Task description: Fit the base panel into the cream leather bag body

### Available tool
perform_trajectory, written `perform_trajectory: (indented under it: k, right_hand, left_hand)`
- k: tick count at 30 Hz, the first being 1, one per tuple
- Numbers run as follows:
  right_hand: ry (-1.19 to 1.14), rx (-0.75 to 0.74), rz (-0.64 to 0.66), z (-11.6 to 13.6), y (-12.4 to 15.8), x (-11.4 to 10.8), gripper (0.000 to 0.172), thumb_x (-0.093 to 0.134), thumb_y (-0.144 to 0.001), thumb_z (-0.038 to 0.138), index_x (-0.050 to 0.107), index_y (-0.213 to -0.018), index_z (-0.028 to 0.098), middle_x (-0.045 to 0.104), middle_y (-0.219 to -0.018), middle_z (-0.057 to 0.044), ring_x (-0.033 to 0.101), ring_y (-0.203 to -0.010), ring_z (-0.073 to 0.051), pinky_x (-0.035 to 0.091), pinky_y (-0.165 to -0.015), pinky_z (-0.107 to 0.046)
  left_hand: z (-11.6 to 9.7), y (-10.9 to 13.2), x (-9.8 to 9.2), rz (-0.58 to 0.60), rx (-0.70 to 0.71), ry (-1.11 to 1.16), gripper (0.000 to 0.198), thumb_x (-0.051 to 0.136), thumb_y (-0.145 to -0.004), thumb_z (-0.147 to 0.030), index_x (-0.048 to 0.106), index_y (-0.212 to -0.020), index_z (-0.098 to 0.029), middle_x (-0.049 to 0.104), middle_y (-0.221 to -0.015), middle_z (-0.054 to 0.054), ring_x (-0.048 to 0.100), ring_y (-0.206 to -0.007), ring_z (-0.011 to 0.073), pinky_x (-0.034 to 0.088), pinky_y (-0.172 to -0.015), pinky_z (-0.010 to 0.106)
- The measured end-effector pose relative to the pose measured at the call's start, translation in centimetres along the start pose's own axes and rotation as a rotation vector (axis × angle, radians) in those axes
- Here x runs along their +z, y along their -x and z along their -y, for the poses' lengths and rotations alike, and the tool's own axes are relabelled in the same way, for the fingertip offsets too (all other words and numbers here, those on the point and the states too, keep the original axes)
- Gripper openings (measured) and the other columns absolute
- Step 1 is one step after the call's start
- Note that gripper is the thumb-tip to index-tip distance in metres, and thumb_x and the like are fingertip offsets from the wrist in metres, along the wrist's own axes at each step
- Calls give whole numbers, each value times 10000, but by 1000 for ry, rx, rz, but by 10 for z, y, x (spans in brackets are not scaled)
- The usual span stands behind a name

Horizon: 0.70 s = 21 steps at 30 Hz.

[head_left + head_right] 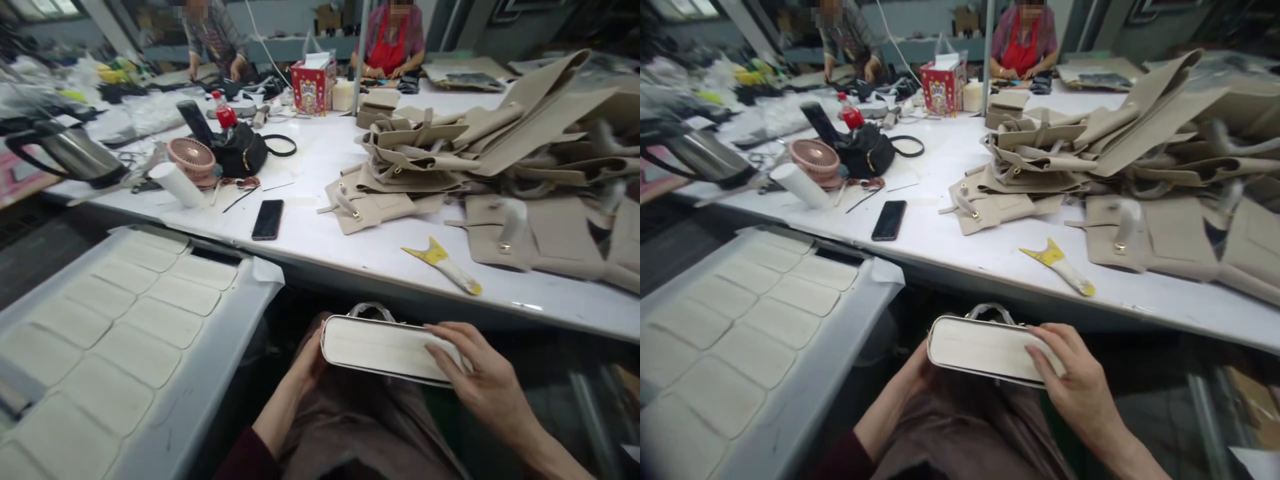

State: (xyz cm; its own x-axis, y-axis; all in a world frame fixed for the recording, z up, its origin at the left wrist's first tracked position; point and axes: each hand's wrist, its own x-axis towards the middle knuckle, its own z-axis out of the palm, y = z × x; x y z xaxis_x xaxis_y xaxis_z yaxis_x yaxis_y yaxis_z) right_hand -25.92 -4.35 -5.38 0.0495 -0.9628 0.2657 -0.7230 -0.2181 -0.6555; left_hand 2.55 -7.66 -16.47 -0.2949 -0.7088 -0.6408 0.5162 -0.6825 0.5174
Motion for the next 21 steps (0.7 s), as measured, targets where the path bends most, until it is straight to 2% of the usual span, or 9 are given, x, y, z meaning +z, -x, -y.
perform_trajectory:
  k: [2, 4, 7, 11, 17, 21]
  right_hand:
    - [-87, -206, 117, 33, -14, 19, 213, 560, -918, 208, 626, -1118, 246, 607, -1085, -71, 595, -994, -181, 506, -828, -296]
    - [-154, -341, 226, 60, -28, 40, 242, 512, -933, 146, 601, -1140, 234, 615, -1087, -73, 586, -997, -174, 504, -838, -294]
    - [-108, -388, 397, 83, -43, 67, 253, 488, -938, 141, 588, -1158, 219, 621, -1122, -87, 571, -1009, -207, 502, -853, -347]
    - [56, -333, 543, 91, -53, 82, 168, 557, -903, 174, 630, -1050, 211, 637, -1063, -81, 564, -950, -238, 505, -819, -389]
    - [86, -323, 591, 92, -57, 86, 150, 588, -886, 172, 643, -1017, 222, 630, -1034, -66, 544, -941, -228, 496, -819, -371]
    - [88, -325, 610, 94, -59, 88, 149, 594, -885, 176, 638, -1022, 215, 621, -1052, -65, 536, -950, -231, 490, -825, -378]
  left_hand:
    - [6, 0, 6, 47, 10, 71, 459, 640, -839, -498, 672, -1129, -144, 710, -1053, 114, 647, -1015, 263, 481, -913, 354]
    - [6, -1, 12, 80, 21, 133, 454, 632, -845, -499, 683, -1102, -129, 714, -1017, 113, 658, -946, 244, 497, -870, 335]
    - [3, -2, 15, 98, 48, 220, 449, 644, -835, -511, 699, -1030, -111, 713, -955, 102, 652, -836, 197, 506, -796, 292]
    - [5, -2, 8, 97, 86, 289, 407, 671, -831, -474, 693, -1042, -127, 699, -1017, 83, 633, -895, 177, 493, -829, 270]
    - [12, 1, -6, 117, 97, 285, 488, 728, -782, -475, 661, -1130, -140, 685, -1040, 89, 611, -899, 174, 473, -797, 267]
    - [10, 5, -7, 132, 112, 253, 575, 772, -720, -508, 648, -1153, -150, 680, -1019, 87, 599, -844, 177, 450, -717, 259]
